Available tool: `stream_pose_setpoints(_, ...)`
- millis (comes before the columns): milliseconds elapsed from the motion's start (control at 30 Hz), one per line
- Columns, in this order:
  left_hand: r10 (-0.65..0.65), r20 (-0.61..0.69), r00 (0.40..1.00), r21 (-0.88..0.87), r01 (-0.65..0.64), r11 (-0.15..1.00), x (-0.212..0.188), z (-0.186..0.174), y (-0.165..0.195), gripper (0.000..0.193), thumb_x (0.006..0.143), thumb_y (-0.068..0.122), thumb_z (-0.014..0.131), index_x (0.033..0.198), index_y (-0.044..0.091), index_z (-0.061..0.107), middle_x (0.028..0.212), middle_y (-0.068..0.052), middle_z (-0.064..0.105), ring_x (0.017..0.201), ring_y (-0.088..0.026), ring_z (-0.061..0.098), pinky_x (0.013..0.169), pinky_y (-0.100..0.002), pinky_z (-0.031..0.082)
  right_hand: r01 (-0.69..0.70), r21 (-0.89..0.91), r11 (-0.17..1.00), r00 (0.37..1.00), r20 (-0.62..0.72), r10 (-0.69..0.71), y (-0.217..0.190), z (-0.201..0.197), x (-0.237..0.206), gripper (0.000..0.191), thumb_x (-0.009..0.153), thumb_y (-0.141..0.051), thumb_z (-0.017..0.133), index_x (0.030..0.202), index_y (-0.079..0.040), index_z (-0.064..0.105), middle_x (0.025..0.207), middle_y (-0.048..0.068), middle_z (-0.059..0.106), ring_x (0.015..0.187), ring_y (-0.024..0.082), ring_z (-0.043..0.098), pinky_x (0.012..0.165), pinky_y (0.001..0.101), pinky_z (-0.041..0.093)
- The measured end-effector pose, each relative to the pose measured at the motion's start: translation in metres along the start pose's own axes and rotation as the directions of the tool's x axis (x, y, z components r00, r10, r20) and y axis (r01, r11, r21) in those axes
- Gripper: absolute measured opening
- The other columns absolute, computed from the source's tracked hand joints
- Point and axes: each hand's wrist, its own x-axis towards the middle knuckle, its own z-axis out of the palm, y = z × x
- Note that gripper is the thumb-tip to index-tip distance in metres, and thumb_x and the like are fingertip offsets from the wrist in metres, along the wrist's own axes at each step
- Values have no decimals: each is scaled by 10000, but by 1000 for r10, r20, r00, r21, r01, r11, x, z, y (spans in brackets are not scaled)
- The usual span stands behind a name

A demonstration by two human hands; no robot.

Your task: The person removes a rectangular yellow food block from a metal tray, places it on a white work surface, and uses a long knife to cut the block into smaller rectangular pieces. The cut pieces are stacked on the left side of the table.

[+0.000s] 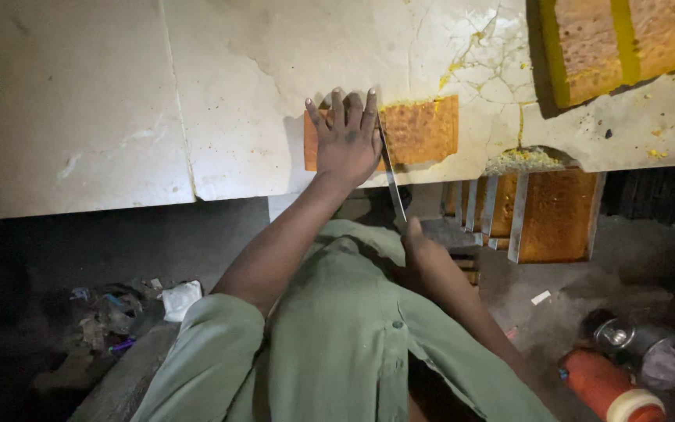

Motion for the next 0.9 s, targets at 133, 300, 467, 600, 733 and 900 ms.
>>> stream_pose_setpoints(133, -23, 26, 999, 5, 23, 1000, 1, 4, -1, 698, 991, 391, 462, 1580, 58, 289, 1519, -187, 399, 1466, -443, 289, 1128, -824, 60, 156, -76, 985, 950, -263, -170, 37, 40, 56, 548, 997, -95, 600, 1425, 85, 310, 936, 326, 683, 900, 520, 671, 748, 568, 529)
stream_pose_setpoints(300, 53, -186, 981, -79, -69, 994, -6, 2, -9, 720, 993, 331, 490, 1607, 3, 307, 1599, -231, 378, 1559, -417, 275, 1226, -767, 100, 264, -189, 946, 872, -372, -318, -17, -36, 118, 670, 759, -191, 770, 1246, 59, 384, 839, 316, 681, 789, 500, 676, 703, 561, 562)
stream_pose_setpoints(467, 36, -121, 992, 2, -36, 999, -10, -6, -13, 670, 1030, 360, 485, 1593, 37, 321, 1569, -212, 375, 1518, -466, 234, 1127, -845, 65, 12, 144, 989, 986, -168, 12, -85, -70, 60, 687, 780, -177, 704, 1302, 98, 353, 841, 287, 683, 735, 477, 715, 653, 566, 578)
stream_pose_setpoints(600, 2, 56, 998, -36, 0, 999, -4, -6, -12, 684, 998, 367, 458, 1589, 55, 310, 1566, -180, 364, 1516, -440, 215, 1116, -844, 51, 0, 28, 1000, 1000, -4, 1, -40, -15, 6, 869, 722, -293, 832, 1264, 111, 288, 843, 335, 676, 818, 527, 662, 684, 548, 538)
stream_pose_setpoints(733, -5, 69, 998, -17, 6, 1000, -4, -3, -12, 684, 994, 370, 443, 1575, 36, 303, 1560, -178, 357, 1494, -430, 218, 1123, -827, 39, 89, -61, 994, 975, -198, -99, 8, 34, 51, 580, 1010, -160, 571, 1448, 103, 297, 900, 321, 682, 821, 491, 686, 721, 560, 541)
stream_pose_setpoints(900, 13, -81, 997, -37, -16, 999, -12, -6, -16, 657, 1092, 351, 422, 1649, 31, 287, 1703, -178, 299, 1621, -369, 176, 1251, -763, 47, 136, -65, 989, 932, -329, -150, -14, -11, 119, 775, 783, -213, 769, 1337, 122, 343, 879, 332, 682, 828, 513, 677, 731, 559, 556)
